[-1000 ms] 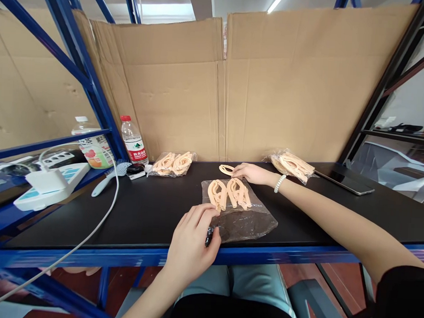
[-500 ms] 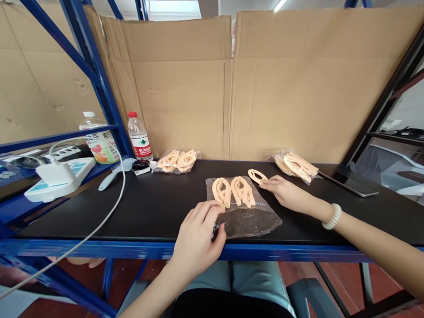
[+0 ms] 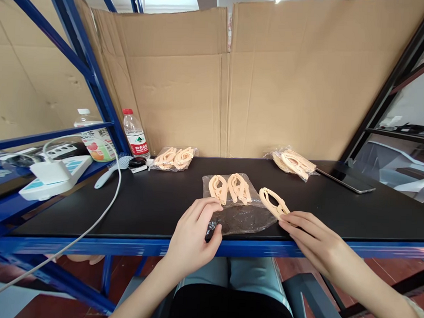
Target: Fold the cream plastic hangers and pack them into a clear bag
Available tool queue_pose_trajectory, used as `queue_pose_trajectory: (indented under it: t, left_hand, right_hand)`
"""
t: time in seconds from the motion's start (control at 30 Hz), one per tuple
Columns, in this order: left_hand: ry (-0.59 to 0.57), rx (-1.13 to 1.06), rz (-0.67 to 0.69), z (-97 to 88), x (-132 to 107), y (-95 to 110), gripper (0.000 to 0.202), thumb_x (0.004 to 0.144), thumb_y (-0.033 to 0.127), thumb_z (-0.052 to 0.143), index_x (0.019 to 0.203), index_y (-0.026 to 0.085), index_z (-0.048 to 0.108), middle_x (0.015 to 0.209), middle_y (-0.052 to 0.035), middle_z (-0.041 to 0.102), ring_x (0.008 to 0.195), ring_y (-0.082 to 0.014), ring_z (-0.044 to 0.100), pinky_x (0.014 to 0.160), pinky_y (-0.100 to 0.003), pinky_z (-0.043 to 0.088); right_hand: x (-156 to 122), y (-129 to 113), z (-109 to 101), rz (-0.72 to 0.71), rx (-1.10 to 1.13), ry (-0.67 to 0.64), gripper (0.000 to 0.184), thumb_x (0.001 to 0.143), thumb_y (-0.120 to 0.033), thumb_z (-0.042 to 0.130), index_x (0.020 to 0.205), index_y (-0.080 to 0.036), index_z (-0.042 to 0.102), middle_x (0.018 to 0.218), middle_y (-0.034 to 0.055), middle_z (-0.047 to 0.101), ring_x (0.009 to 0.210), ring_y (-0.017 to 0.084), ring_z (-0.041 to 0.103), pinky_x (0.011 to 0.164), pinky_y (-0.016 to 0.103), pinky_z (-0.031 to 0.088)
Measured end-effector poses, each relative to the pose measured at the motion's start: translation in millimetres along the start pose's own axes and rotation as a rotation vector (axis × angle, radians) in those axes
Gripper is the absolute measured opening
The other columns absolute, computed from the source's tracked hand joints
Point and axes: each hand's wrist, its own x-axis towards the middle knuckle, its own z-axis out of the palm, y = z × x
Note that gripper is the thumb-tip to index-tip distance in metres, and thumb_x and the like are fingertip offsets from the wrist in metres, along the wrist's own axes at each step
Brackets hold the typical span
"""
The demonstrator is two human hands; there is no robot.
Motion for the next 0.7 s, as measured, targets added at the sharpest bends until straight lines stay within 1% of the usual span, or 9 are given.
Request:
queue_pose_trajectory:
  t: [0.17,0.27,0.4,0.5,0.6,0.67,0.7]
  left_hand:
    - [-0.082,0.027,0.094,-5.0,1,1,0.025,0.083,0.014,0.049,0.106,0.022,0.056,0.134,-0.0105,0.049,0.123,-0.0272,0.047,0.097,-0.042,0.045]
    - [-0.096,0.059,0.114,-4.6,0,0,0.023,0.084,0.016,0.049,0.104,0.022,0.059,0.138,-0.0092,0.048,0.126,-0.0285,0.044,0.099,-0.044,0.044]
    - [-0.094,0.1,0.114,-1.5,-1,-2,0.022,0.087,0.02,0.05,0.106,0.022,0.06,0.138,-0.0091,0.049,0.126,-0.0285,0.045,0.099,-0.044,0.044]
    - [-0.094,0.115,0.111,0.1,-1,-2,0.025,0.088,0.022,0.05,0.111,0.022,0.06,0.137,-0.0099,0.05,0.126,-0.0284,0.046,0.099,-0.044,0.045]
    - [-0.092,0.118,0.12,0.3,0,-2,0.029,0.088,0.023,0.051,0.116,0.022,0.06,0.135,-0.0101,0.053,0.124,-0.0282,0.048,0.098,-0.044,0.046]
    - [-0.087,0.12,0.124,0.2,1,-2,0.031,0.088,0.023,0.051,0.118,0.022,0.06,0.132,-0.0101,0.055,0.123,-0.0282,0.05,0.098,-0.044,0.047]
    - [-0.084,0.121,0.126,0.3,1,-2,0.032,0.088,0.023,0.051,0.118,0.022,0.06,0.132,-0.0101,0.056,0.123,-0.0282,0.05,0.099,-0.044,0.047]
  right_hand:
    - [-17,-19,5,0.051,0.046,0.079,0.041,0.093,-0.01,0.044,0.129,-0.023,0.058,0.123,0.0101,0.063,0.118,0.025,0.056,0.091,0.04,0.057]
    - [-27,-28,9,0.055,0.059,0.128,0.042,0.092,-0.01,0.046,0.131,-0.022,0.058,0.123,0.0113,0.063,0.117,0.027,0.057,0.088,0.041,0.058]
    - [-35,-28,18,0.03,0.035,0.248,0.047,0.089,-0.005,0.046,0.133,-0.021,0.056,0.121,0.0113,0.064,0.114,0.029,0.058,0.085,0.042,0.057]
    - [-36,-26,23,-0.005,0.009,0.287,0.052,0.087,-0.001,0.047,0.135,-0.021,0.054,0.119,0.0106,0.065,0.111,0.03,0.06,0.084,0.044,0.057]
    - [-34,-31,16,-0.012,-0.031,0.346,0.054,0.086,-0.002,0.051,0.136,-0.021,0.053,0.118,0.0088,0.066,0.11,0.031,0.061,0.083,0.045,0.058]
    - [-35,-40,4,0.036,-0.061,0.361,0.052,0.087,-0.008,0.053,0.136,-0.023,0.053,0.118,0.0077,0.066,0.109,0.032,0.062,0.083,0.045,0.058]
    - [-36,-45,-3,0.075,-0.078,0.345,0.049,0.089,-0.013,0.051,0.136,-0.024,0.054,0.119,0.0079,0.066,0.109,0.032,0.062,0.083,0.045,0.058]
